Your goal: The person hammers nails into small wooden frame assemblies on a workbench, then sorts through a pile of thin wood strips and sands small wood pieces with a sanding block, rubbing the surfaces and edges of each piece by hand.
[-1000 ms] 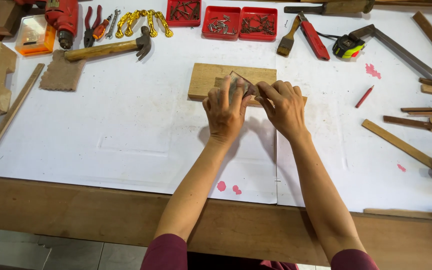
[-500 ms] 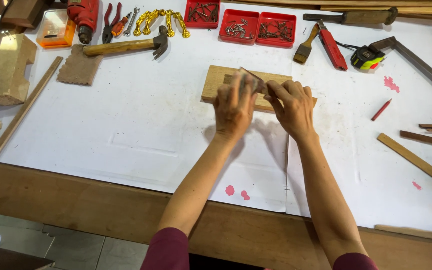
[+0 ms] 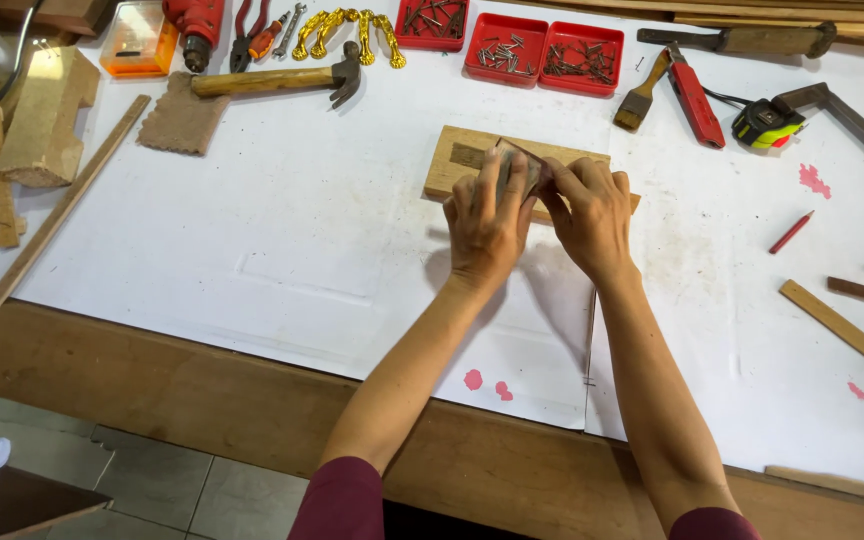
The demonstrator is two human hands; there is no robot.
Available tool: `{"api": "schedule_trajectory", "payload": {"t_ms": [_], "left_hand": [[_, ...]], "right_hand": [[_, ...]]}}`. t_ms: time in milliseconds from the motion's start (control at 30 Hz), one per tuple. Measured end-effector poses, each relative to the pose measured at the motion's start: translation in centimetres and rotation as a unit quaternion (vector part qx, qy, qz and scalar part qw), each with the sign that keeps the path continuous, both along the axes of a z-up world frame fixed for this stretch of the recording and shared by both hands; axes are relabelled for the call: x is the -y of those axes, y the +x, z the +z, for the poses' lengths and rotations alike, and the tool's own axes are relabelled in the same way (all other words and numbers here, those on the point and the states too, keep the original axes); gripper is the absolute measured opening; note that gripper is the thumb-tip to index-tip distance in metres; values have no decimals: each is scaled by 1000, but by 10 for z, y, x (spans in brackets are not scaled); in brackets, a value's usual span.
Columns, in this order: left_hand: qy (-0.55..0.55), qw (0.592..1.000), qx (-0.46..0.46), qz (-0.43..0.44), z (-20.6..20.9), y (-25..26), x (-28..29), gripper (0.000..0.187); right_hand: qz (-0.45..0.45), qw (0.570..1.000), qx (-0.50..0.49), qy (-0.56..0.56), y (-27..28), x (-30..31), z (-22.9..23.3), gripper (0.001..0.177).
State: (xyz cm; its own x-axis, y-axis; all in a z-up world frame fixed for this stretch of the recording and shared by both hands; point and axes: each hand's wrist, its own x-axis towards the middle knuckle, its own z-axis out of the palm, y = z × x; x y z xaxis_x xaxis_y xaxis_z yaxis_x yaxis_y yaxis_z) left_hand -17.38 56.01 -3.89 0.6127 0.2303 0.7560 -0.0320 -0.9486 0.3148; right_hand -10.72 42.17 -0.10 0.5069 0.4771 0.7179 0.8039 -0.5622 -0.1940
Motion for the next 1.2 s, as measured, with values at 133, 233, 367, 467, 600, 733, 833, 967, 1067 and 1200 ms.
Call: {"api": "schedule_trajectory", "payload": {"t_ms": [133,233,367,467,600,733,833,967,1067,1200], "left_hand": [[28,999,15,15,7,1,-21,59],[6,999,27,39,5,4,-22,61],[24,999,17,20,11,-1,-32,56],[12,999,28,25,12,-8,-37,57],[38,999,21,-21,8,-7,-68,60],[-8,997,15,75,5,-17,-65,59],[20,1000,7,19,2,-20,-73,62],[5,998,11,57,10,-26,-86,59],[1,999,12,52,11,-33,-91,59],[17,997,5,77,25,-44,-121,57]], "right_hand": [[-11,1000,4,-11,-4,2,9,28],[6,1000,-5,-11,-3,-9,9,31],[17,1000,1,2,-5,-17,23,30],[22,1000,5,-5,-7,-27,22,31],[41,999,7,0,-8,-31,19,34],[67,998,-13,-9,-8,-50,20,37],[92,994,-46,23,-3,-57,10,26],[82,996,-34,0,-7,-68,23,27],[109,993,-35,12,-7,-80,21,26],[123,991,-44,8,-10,-93,22,26]]}}
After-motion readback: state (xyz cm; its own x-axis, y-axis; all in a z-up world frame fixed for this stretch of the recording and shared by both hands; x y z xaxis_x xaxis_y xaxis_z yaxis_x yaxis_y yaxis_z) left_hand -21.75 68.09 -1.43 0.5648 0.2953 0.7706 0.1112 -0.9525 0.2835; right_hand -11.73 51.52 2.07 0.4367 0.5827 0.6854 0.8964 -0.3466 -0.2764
